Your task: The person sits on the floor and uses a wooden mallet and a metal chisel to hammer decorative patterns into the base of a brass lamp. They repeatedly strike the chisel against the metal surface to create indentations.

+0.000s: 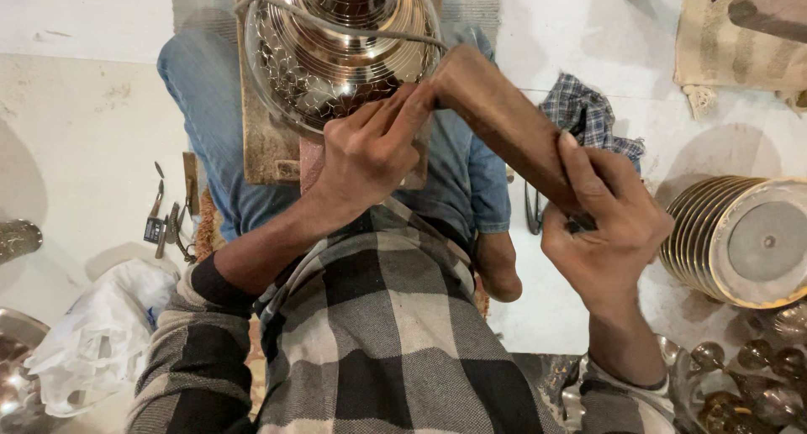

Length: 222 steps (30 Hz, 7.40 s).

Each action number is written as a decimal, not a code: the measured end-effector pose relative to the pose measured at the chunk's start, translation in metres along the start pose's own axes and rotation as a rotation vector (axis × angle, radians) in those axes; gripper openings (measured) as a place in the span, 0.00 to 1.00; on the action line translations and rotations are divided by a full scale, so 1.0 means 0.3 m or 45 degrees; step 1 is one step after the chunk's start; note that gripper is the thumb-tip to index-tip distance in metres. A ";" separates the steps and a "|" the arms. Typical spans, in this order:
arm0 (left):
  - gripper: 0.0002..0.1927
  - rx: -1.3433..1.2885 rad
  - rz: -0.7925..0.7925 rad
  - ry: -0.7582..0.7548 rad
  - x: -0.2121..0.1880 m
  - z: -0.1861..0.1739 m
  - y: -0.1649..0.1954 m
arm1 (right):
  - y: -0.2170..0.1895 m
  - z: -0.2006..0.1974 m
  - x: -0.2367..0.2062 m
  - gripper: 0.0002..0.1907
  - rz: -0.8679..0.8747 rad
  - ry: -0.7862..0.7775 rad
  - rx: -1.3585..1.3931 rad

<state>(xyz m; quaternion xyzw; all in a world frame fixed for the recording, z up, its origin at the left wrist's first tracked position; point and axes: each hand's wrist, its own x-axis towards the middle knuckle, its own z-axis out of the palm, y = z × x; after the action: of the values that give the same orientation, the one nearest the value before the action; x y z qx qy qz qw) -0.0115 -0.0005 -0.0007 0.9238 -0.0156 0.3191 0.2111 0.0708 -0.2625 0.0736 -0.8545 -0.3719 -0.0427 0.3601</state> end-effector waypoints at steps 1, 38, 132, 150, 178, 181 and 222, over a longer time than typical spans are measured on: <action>0.26 0.010 0.001 -0.015 0.003 -0.004 -0.006 | 0.004 0.010 0.014 0.34 0.019 0.047 0.191; 0.14 0.047 0.103 0.064 0.005 -0.006 0.007 | 0.054 0.040 -0.094 0.34 0.067 0.113 0.213; 0.12 -0.093 0.163 -0.044 0.007 -0.123 -0.051 | -0.040 0.094 -0.105 0.31 0.079 0.265 0.173; 0.16 -0.079 0.190 -0.027 0.046 -0.173 -0.049 | -0.071 0.107 -0.088 0.34 0.000 0.160 0.076; 0.35 -0.139 0.234 -0.097 0.025 -0.188 -0.087 | -0.065 0.148 -0.144 0.35 0.060 0.256 0.251; 0.37 -0.245 0.232 -0.066 0.020 -0.189 -0.093 | -0.078 0.147 -0.142 0.33 0.024 0.206 0.129; 0.28 -0.241 0.301 -0.254 0.007 -0.244 -0.169 | -0.156 0.232 -0.154 0.33 0.083 0.340 0.090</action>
<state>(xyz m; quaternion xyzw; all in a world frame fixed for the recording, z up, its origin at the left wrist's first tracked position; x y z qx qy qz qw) -0.0443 0.0750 0.0329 0.9187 -0.1750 0.2455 0.2554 -0.0071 -0.2237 0.0338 -0.8397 -0.2941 -0.1312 0.4374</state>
